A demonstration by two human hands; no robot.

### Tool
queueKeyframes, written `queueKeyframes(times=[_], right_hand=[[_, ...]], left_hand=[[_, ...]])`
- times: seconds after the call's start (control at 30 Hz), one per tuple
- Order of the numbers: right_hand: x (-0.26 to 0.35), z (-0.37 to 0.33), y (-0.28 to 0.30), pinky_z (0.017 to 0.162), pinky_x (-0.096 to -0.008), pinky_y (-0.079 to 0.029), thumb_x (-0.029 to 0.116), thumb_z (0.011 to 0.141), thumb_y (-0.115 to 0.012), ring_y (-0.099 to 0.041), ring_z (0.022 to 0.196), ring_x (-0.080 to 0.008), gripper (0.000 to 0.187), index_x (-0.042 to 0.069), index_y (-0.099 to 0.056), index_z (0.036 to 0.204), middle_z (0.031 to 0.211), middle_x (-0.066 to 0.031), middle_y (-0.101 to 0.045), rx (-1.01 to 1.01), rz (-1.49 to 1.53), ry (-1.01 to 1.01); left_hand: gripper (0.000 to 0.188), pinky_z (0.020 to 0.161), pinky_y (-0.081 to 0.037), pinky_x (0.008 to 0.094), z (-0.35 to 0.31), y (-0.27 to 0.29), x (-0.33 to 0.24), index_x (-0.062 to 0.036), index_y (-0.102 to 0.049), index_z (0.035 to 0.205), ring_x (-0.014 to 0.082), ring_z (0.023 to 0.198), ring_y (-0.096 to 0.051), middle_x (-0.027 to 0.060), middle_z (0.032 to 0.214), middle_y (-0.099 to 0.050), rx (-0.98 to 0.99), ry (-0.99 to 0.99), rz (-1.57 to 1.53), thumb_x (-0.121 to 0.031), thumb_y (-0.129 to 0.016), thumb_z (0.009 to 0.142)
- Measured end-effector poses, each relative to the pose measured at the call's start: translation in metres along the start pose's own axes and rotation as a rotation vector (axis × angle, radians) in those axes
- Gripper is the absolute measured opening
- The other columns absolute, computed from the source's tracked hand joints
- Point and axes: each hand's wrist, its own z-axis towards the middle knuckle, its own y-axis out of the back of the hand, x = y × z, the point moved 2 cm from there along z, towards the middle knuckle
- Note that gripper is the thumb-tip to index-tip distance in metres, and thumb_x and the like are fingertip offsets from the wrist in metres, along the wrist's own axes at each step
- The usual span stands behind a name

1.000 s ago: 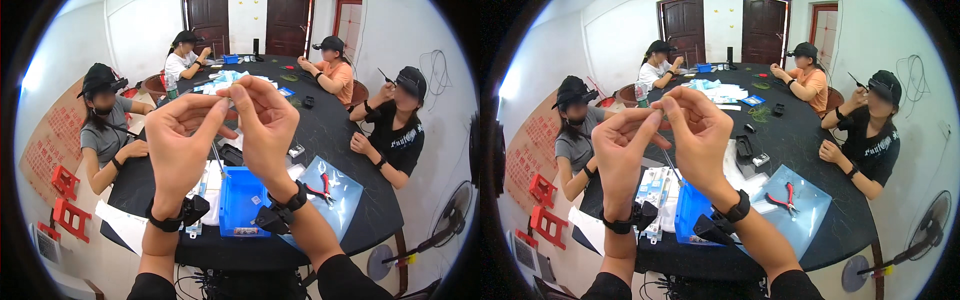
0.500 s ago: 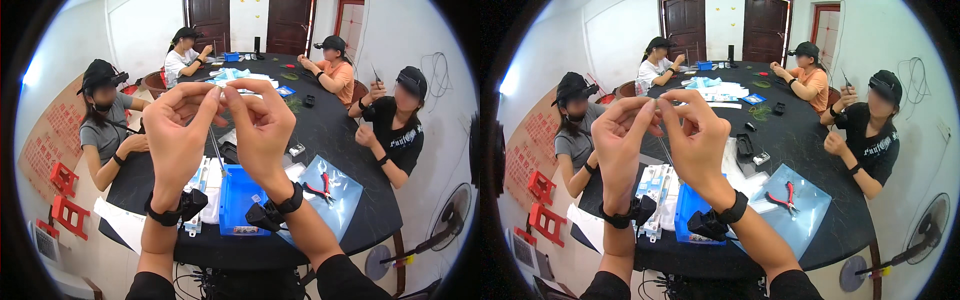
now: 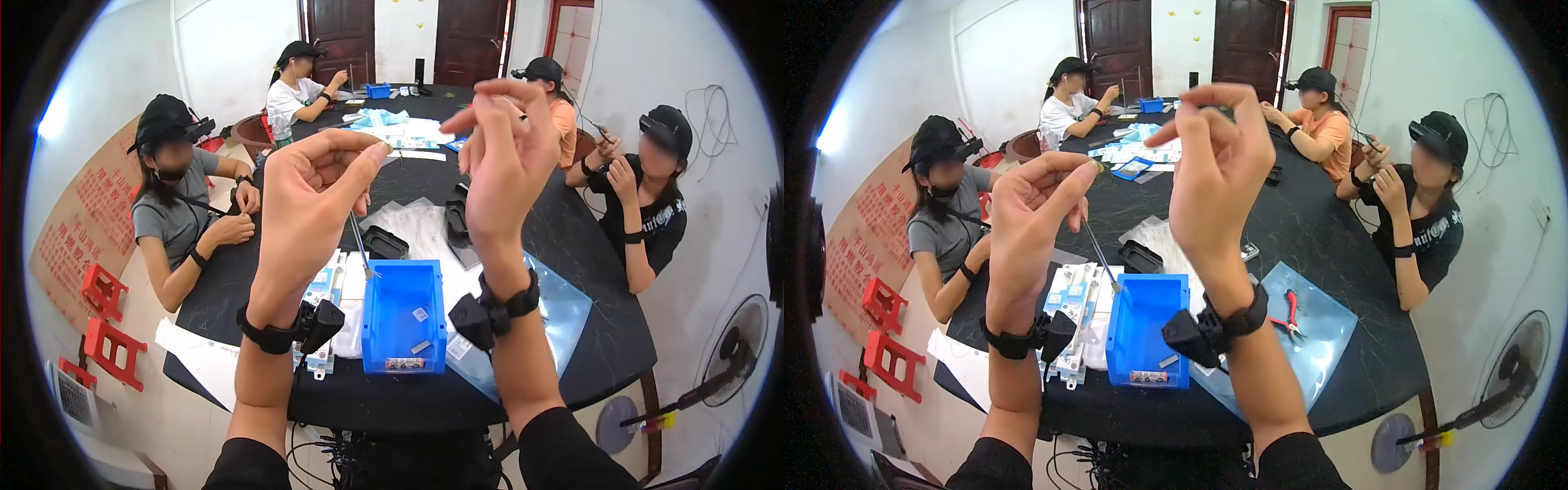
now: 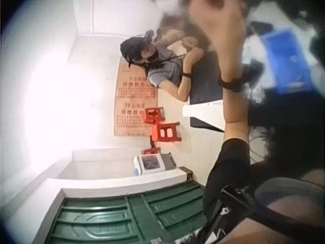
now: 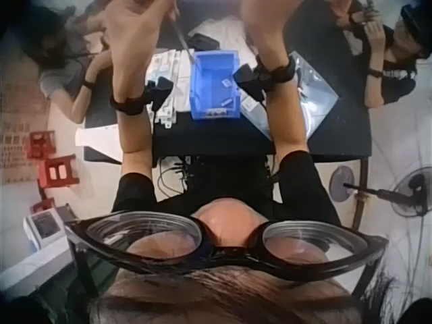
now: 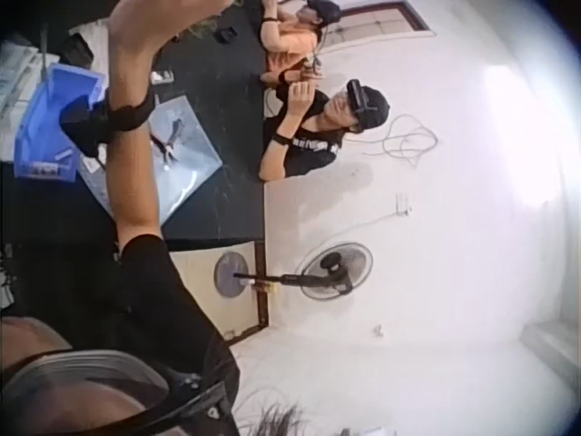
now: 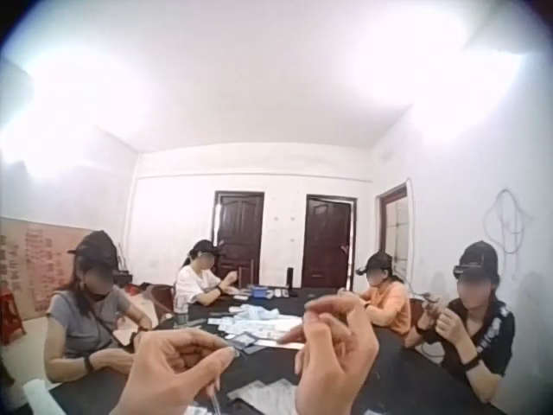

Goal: The person uses shears to trim a fishing line attached to a hook, then picks up a small weight and uses pliers to crimp it onto the hook.

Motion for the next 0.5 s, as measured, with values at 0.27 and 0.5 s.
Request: queueKeyframes(times=[0.27,0.5], right_hand=[[-0.001,0.049,0.049,0.062,-0.0253,-0.045,0.013,0.103,-0.065,-0.061,0.065,-0.0071,0.012,0.002,-0.069,0.103,0.077,-0.0033,-0.075,0.201,-0.507,-0.01],[0.054,-0.059,0.127,0.069,-0.0262,-0.051,0.01,0.101,-0.07,-0.066,0.08,-0.0096,0.014,0.001,-0.073,0.112,0.094,-0.0061,-0.074,0.602,-0.659,-0.548]], left_hand=[[0.016,0.056,-0.039,0.0191,0.002,0.0,0.002,0.0042,-0.078,0.108,-0.0008,0.063,-0.053,-0.0041,0.076,-0.068,0.088,0.032,0.158,-0.011,-0.078,0.102],[0.015,0.056,-0.035,0.0191,0.008,0.016,0.003,0.0042,-0.076,0.106,-0.0023,0.064,-0.051,-0.0062,0.074,-0.064,0.069,-0.032,0.22,-0.01,-0.077,0.102]])
